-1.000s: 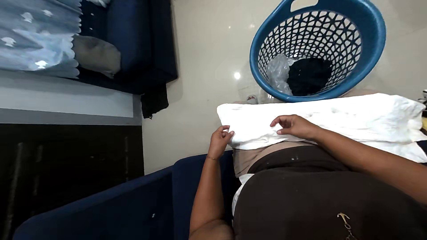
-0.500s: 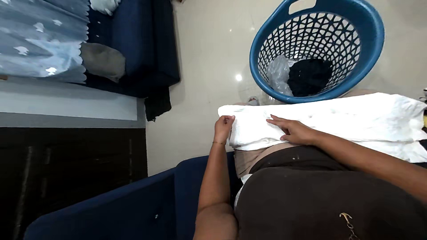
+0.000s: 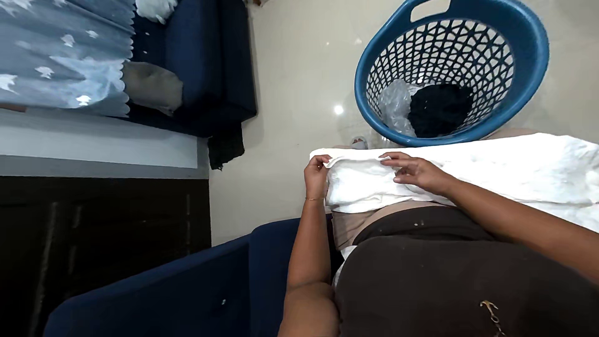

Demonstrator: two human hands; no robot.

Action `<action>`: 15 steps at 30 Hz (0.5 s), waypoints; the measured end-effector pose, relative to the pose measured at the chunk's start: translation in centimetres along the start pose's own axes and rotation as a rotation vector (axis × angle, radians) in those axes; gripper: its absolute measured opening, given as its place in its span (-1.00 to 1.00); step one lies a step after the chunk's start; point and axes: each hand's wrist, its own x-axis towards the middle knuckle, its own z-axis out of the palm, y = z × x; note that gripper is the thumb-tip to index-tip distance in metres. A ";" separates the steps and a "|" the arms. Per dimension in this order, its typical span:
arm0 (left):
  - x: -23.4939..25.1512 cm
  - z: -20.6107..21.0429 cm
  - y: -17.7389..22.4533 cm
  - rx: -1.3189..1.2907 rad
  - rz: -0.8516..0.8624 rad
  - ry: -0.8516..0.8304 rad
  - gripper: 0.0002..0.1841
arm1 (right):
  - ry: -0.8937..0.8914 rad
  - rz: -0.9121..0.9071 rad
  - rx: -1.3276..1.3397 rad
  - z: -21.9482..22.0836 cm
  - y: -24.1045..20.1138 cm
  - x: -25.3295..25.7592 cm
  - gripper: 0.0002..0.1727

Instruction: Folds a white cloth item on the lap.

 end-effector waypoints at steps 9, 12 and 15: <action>0.5 -0.1 0.5 0.219 -0.154 0.134 -0.62 | 0.032 0.198 0.039 0.0 -0.1 0.0 -0.41; 2.3 -0.7 1.1 0.512 -0.259 0.252 -0.53 | 0.135 0.264 -0.014 -0.5 -0.7 0.1 -0.53; 4.2 -1.4 0.5 0.456 -0.500 0.317 -0.48 | 0.272 0.232 -0.093 -2.1 -0.9 -0.8 -0.64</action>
